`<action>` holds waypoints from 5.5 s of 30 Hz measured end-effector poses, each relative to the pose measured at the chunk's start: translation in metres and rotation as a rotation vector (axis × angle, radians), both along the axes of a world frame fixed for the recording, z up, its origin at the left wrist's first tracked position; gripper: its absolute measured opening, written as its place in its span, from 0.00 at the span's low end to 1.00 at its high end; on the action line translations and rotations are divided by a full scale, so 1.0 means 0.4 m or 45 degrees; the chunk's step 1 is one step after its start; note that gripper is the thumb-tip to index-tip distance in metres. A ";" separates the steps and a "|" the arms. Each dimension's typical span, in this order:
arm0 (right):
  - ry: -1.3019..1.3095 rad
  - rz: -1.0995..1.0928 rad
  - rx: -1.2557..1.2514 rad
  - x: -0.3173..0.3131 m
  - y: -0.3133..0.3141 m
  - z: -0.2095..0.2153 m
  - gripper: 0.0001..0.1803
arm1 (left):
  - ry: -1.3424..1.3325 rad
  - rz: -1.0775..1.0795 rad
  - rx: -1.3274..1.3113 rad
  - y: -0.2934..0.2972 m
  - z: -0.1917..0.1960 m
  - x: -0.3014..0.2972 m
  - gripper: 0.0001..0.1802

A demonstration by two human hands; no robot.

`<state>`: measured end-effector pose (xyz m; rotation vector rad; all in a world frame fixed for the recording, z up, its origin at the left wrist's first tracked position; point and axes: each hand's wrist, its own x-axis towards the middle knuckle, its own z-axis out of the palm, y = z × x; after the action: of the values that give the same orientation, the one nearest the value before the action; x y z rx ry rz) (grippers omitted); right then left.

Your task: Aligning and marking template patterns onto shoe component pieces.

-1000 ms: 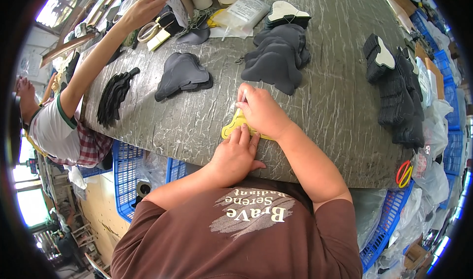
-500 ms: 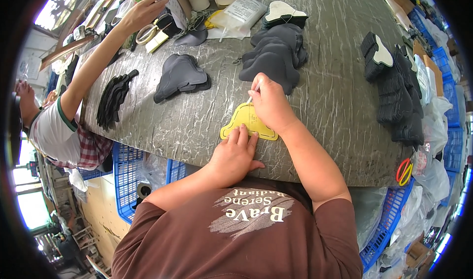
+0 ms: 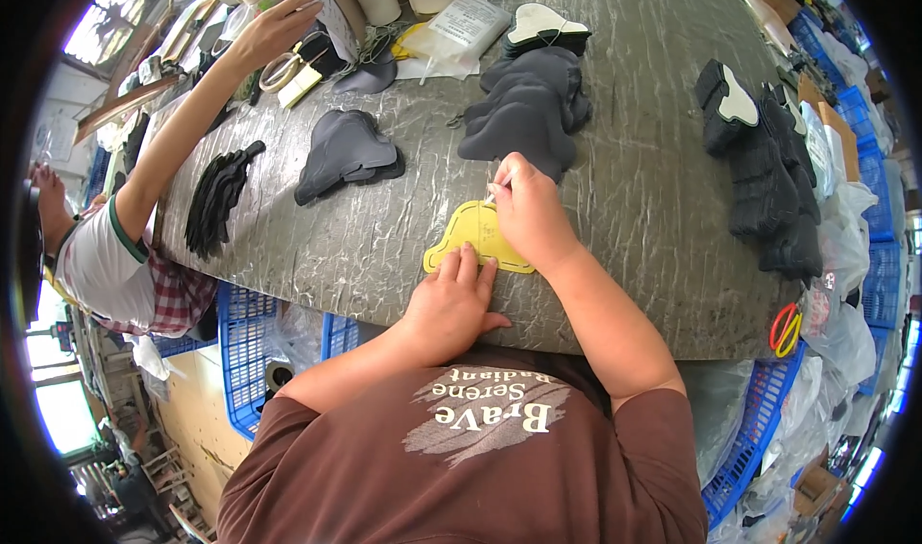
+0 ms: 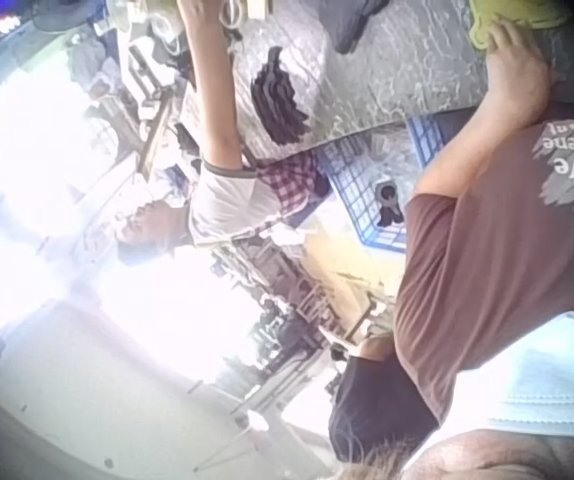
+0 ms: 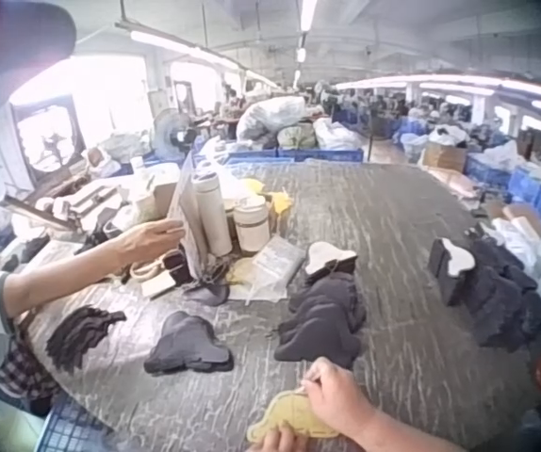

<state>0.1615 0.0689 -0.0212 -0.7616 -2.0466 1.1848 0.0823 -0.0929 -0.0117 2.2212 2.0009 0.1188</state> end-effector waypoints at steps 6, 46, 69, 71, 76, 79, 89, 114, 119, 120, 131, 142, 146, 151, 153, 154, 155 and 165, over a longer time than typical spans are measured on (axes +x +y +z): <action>0.011 -0.032 0.037 0.028 -0.004 -0.011 0.07 | 0.013 0.003 -0.015 -0.002 0.002 0.000 0.43; -0.027 -0.190 0.337 0.204 -0.183 0.003 0.10 | 0.056 0.000 0.023 0.002 0.009 -0.003 0.39; -0.010 0.174 0.353 0.021 -0.183 0.030 0.09 | -0.615 0.138 -0.473 0.230 0.022 -0.206 0.14; 0.002 0.183 0.369 0.009 -0.184 0.026 0.09 | -0.623 0.148 -0.483 0.229 0.025 -0.208 0.14; 0.007 0.184 0.441 -0.001 -0.188 0.015 0.10 | -0.641 0.146 -0.492 0.228 0.026 -0.212 0.14; -0.031 0.181 0.493 -0.001 -0.188 0.019 0.10 | -0.645 0.141 -0.503 0.230 0.029 -0.213 0.13; -0.110 0.144 0.298 0.030 -0.171 0.030 0.09 | -0.608 0.143 -0.516 0.232 0.025 -0.209 0.13; -0.205 -0.033 0.170 0.091 -0.136 0.032 0.08 | -0.661 0.203 -0.611 0.235 0.033 -0.208 0.13; -0.179 -0.013 0.271 0.089 -0.139 0.029 0.08 | -0.647 0.177 -0.578 0.235 0.025 -0.210 0.13; -0.164 -0.002 0.281 0.090 -0.139 0.029 0.08 | -0.647 0.174 -0.578 0.235 0.024 -0.210 0.14; -0.169 -0.077 0.138 0.132 -0.134 0.029 0.07 | -0.675 0.121 -0.531 0.230 0.032 -0.210 0.13; -0.129 -0.159 0.117 0.192 -0.138 0.029 0.06 | -0.650 0.109 -0.499 0.227 0.031 -0.208 0.13; -0.195 -0.176 0.065 0.196 -0.133 0.047 0.07 | -0.678 0.153 -0.535 0.227 0.033 -0.208 0.13; -0.212 -0.169 0.177 0.175 -0.134 0.053 0.08 | -0.714 0.191 -0.571 0.228 0.036 -0.205 0.12; -0.219 -0.117 0.247 0.169 -0.134 0.034 0.09 | -0.736 0.218 -0.624 0.230 0.044 -0.201 0.12; -0.219 -0.115 0.247 0.165 -0.136 0.035 0.09 | -0.736 0.220 -0.624 0.230 0.044 -0.202 0.12; -0.212 -0.112 0.268 0.161 -0.138 0.037 0.09 | -0.738 0.214 -0.621 0.229 0.043 -0.203 0.12; -0.304 -0.093 0.251 0.159 -0.135 0.052 0.09 | -0.679 0.163 -0.572 0.225 0.041 -0.210 0.12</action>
<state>0.2249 0.0151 -0.0005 -0.9071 -2.2686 0.8695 -0.0016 -0.0029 0.0047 1.5798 1.6684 0.2231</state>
